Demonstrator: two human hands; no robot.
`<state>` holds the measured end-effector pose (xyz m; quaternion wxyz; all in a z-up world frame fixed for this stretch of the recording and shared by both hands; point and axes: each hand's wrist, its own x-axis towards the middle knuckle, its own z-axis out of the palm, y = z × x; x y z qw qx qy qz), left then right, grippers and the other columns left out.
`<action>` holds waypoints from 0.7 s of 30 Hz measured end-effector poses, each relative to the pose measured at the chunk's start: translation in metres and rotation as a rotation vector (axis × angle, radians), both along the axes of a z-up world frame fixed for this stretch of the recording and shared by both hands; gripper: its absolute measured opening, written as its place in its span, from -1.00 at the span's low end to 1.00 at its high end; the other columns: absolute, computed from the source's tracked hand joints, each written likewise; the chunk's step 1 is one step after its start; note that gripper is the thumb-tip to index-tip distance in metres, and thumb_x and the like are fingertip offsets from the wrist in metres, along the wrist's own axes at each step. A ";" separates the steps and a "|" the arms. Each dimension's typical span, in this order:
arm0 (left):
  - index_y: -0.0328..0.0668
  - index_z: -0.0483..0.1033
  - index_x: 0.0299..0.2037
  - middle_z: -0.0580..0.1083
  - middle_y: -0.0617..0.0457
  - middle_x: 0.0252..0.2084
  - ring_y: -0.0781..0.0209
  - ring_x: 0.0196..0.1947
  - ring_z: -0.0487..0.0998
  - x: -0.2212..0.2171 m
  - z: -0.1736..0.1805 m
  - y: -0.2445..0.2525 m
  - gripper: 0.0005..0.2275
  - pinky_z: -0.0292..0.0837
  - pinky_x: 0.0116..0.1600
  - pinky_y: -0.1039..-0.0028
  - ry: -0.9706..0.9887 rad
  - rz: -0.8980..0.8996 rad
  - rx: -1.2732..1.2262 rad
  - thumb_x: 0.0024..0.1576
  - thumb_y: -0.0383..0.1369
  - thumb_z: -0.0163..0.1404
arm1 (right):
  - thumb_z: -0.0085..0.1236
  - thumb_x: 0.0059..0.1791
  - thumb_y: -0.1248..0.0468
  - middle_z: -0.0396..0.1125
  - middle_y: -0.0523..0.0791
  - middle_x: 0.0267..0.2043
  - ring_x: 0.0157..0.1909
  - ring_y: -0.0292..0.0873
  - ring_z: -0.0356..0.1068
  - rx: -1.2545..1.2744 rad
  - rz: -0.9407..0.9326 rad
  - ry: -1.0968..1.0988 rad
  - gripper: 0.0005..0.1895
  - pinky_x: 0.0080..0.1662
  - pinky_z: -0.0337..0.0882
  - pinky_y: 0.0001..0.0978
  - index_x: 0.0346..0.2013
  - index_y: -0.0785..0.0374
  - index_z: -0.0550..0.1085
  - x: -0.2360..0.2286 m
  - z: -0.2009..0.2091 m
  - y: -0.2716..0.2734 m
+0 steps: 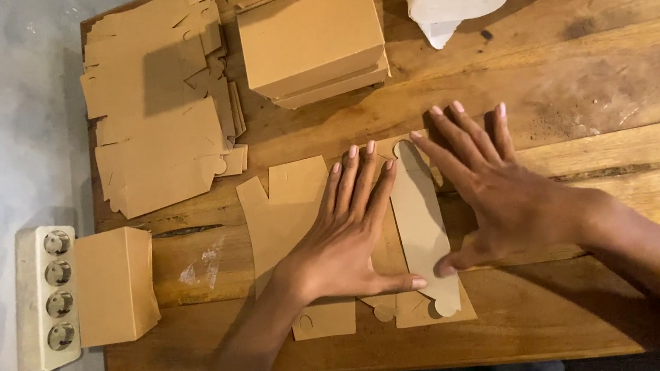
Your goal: The person folds a flat cardboard box blank along pre-scored lines, tucks flaps, and secures tabs to form a small rectangular box. They repeat the process with a second blank, completing one box and stacking it with others on the table.
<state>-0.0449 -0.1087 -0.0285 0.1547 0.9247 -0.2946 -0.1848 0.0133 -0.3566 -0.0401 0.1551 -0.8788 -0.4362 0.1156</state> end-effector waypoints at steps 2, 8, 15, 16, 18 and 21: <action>-0.31 -0.57 0.51 -0.64 -0.33 0.53 -0.31 0.52 -0.72 0.001 0.001 -0.001 0.27 -0.72 0.51 -0.06 0.006 0.003 -0.002 -0.04 0.40 0.09 | 0.60 -0.42 -0.55 -0.78 0.18 0.57 0.53 0.15 -0.94 -0.006 0.017 0.022 0.83 0.29 -0.92 0.19 0.54 0.28 -0.48 -0.003 0.006 0.002; -0.30 -0.54 0.51 -0.61 -0.33 0.54 -0.30 0.53 -0.70 0.000 -0.001 0.000 0.25 -0.71 0.52 -0.05 -0.014 0.004 -0.003 -0.04 0.41 0.05 | 0.63 -0.36 -0.42 -0.78 0.13 0.58 0.54 0.09 -0.94 0.013 0.006 0.095 0.75 0.31 -0.93 0.14 0.54 0.25 -0.46 -0.001 0.007 0.002; -0.33 -0.56 0.51 -0.62 -0.37 0.53 -0.32 0.51 -0.72 0.000 0.001 0.001 0.25 -0.74 0.50 -0.08 -0.010 -0.007 0.005 -0.03 0.42 0.02 | 0.27 -0.25 -0.29 -0.11 0.09 0.57 0.62 0.14 -0.35 0.285 -0.312 0.057 0.16 0.39 -0.62 0.43 0.45 0.26 0.12 0.019 0.002 -0.001; -0.33 -0.56 0.51 -0.62 -0.37 0.53 -0.32 0.51 -0.72 0.000 -0.001 0.001 0.25 -0.74 0.50 -0.08 -0.013 -0.005 0.004 -0.03 0.42 0.02 | 0.27 -0.25 -0.29 -0.11 0.09 0.57 0.62 0.14 -0.35 0.285 -0.310 0.055 0.16 0.39 -0.62 0.43 0.45 0.26 0.12 0.019 -0.004 -0.001; -0.34 -0.55 0.51 -0.59 -0.36 0.54 -0.31 0.52 -0.70 -0.001 -0.004 0.002 0.25 -0.72 0.51 -0.06 -0.042 -0.009 -0.012 -0.04 0.43 0.00 | 0.28 -0.19 -0.21 0.04 0.06 0.52 0.62 0.13 -0.22 0.328 -0.356 -0.039 0.01 0.41 -0.50 0.44 0.43 0.19 0.22 0.020 -0.016 -0.003; -0.34 -0.52 0.51 -0.58 -0.36 0.54 -0.32 0.53 -0.68 -0.001 -0.004 0.001 0.25 -0.71 0.51 -0.07 -0.041 -0.006 -0.018 -0.05 0.42 0.02 | 0.14 -0.05 -0.15 0.05 0.10 0.51 0.58 0.15 -0.10 0.336 -0.349 -0.093 -0.18 0.41 -0.44 0.45 0.38 0.23 0.26 0.017 -0.016 0.000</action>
